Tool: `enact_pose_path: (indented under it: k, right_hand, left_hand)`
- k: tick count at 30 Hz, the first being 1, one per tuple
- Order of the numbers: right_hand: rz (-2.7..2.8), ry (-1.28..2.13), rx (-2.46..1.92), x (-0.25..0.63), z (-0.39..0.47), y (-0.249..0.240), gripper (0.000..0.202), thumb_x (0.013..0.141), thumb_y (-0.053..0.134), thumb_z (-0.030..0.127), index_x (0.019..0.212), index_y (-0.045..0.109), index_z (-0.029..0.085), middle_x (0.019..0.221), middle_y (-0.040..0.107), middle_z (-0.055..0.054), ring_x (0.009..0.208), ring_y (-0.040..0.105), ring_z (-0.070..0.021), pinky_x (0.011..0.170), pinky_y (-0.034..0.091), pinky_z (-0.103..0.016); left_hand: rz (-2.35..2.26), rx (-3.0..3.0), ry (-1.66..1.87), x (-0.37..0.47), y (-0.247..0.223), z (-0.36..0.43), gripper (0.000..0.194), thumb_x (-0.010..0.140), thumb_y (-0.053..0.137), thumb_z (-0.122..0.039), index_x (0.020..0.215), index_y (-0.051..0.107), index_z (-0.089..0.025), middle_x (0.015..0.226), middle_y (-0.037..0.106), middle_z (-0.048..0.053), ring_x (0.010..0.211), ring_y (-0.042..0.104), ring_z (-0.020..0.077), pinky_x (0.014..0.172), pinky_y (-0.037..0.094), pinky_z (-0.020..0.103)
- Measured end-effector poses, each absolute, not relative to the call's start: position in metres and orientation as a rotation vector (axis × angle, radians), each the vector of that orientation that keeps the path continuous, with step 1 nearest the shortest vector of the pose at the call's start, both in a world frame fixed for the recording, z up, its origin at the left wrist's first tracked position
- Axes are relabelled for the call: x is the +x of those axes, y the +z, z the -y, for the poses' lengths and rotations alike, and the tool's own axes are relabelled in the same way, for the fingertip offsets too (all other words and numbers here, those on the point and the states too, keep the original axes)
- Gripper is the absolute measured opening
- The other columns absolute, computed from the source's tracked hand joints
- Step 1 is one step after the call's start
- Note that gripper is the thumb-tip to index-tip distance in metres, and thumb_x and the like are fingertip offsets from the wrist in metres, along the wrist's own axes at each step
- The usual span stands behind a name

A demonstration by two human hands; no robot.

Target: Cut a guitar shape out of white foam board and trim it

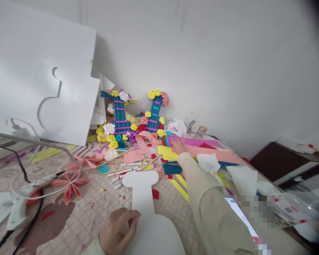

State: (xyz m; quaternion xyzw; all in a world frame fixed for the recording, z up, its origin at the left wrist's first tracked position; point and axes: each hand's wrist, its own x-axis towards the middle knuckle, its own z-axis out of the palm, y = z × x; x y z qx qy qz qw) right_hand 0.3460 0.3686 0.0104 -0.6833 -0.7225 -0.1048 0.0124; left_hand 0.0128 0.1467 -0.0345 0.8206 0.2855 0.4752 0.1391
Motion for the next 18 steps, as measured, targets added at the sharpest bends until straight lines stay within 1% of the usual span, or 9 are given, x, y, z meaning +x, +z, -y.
enact_pose_path:
  k: [7, 9, 14, 18]
  right_hand:
    - [2.394, -0.263, -2.041, 0.344, -0.358, 0.003, 0.035, 0.084, 0.050, 0.033, 0.116, 0.048, 0.018, 0.122, 0.047, -0.008, 0.110, 0.046, -0.0234, 0.091, 0.037, -0.048]
    - [2.391, -0.275, -2.031, 0.344, -0.356, 0.001, 0.034, 0.084, 0.050, 0.032, 0.115, 0.049, 0.017, 0.121, 0.048, -0.008, 0.108, 0.047, -0.0228, 0.090, 0.038, -0.047]
    - [2.272, -0.332, -2.086, 0.363, -0.349, 0.009, 0.029, 0.085, 0.049, 0.031, 0.110, 0.051, 0.016, 0.113, 0.053, -0.007, 0.098, 0.053, -0.0193, 0.083, 0.045, -0.041]
    - [2.243, -0.302, -2.051, 0.361, -0.347, 0.010, 0.029, 0.085, 0.049, 0.031, 0.110, 0.051, 0.016, 0.113, 0.053, -0.008, 0.097, 0.054, -0.0189, 0.082, 0.045, -0.041]
  left_hand:
    - [-0.757, 2.379, 1.318, 0.014, -0.033, -0.144, 0.020, 0.077, 0.045, -0.007, 0.089, 0.053, -0.019, 0.057, 0.057, -0.001, 0.050, 0.054, 0.0111, 0.050, 0.041, 0.021]
    - [-0.778, 2.362, 1.326, 0.014, -0.032, -0.144, 0.019, 0.077, 0.045, -0.007, 0.089, 0.053, -0.020, 0.057, 0.057, -0.001, 0.050, 0.054, 0.0110, 0.050, 0.041, 0.021]
    - [-0.781, 2.366, 1.347, 0.015, -0.030, -0.143, 0.018, 0.078, 0.044, -0.008, 0.088, 0.054, -0.020, 0.056, 0.057, -0.002, 0.050, 0.054, 0.0107, 0.050, 0.041, 0.021]
    - [-0.755, 2.401, 1.355, 0.017, -0.030, -0.141, 0.019, 0.077, 0.043, -0.007, 0.087, 0.054, -0.019, 0.056, 0.057, -0.002, 0.049, 0.054, 0.0106, 0.049, 0.041, 0.020]
